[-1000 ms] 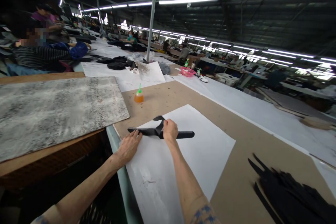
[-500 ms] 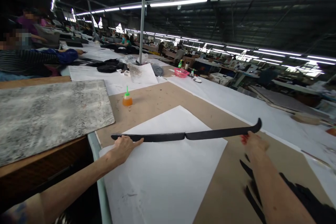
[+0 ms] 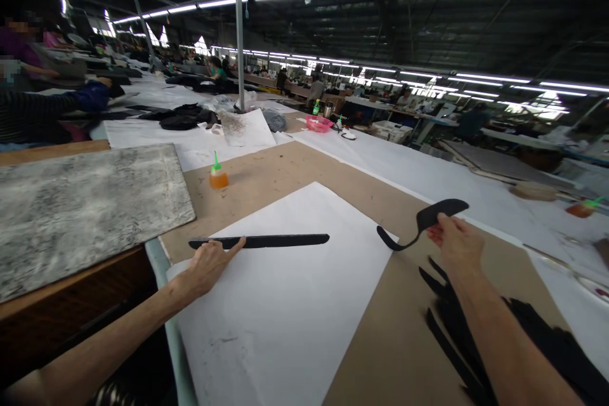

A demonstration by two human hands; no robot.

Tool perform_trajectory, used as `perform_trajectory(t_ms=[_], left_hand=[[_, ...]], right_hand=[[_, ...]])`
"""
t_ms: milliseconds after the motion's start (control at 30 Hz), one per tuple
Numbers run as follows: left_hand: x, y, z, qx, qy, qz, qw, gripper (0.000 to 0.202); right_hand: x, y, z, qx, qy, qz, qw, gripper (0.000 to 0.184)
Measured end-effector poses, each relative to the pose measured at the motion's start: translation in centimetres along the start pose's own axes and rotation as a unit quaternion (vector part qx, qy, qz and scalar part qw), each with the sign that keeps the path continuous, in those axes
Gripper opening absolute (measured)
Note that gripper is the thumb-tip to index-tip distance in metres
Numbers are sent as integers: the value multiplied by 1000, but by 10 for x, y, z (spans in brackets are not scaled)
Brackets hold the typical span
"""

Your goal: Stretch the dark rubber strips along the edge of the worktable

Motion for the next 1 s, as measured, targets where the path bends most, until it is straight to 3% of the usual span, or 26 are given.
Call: perform_trajectory(t_ms=[100, 200, 333, 467, 567, 700, 833, 933, 1000], left_hand=[[-5, 7, -5, -29, -42, -62, 997, 68], [-7, 13, -10, -41, -76, -75, 993, 51], [-12, 14, -15, -24, -117, -60, 991, 46], [-19, 13, -26, 11, -181, -47, 982, 46], [-15, 18, -31, 14, -198, -67, 978, 39], [-8, 34, -34, -24, -191, -121, 974, 27], [-25, 34, -43, -31, -228, -155, 961, 22], [-41, 27, -56, -33, -266, -240, 933, 25], [-39, 24, -62, -47, -251, -356, 899, 26]], right_hand=[[23, -11, -55, 28, 53, 10, 998, 20], [50, -14, -120, -24, 122, -76, 989, 30], [89, -11, -215, -167, 197, -235, 937, 37], [122, -12, -288, -279, 207, -333, 877, 41], [140, -17, -322, -319, 218, -376, 842, 40], [154, -19, -347, -349, 237, -396, 815, 37], [160, -13, -364, -389, 238, -412, 789, 32], [166, -13, -383, -440, 234, -433, 750, 27], [171, -14, -398, -476, 230, -444, 723, 24]])
Point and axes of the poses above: each hand's wrist, its own z-axis towards the middle knuckle, its own x-axis out of the palm, y = z × x, the point moved 9 cm from there along z, towards the middle knuckle, and after that the axes turned 7 degrees about x, right-handed, at the moved point
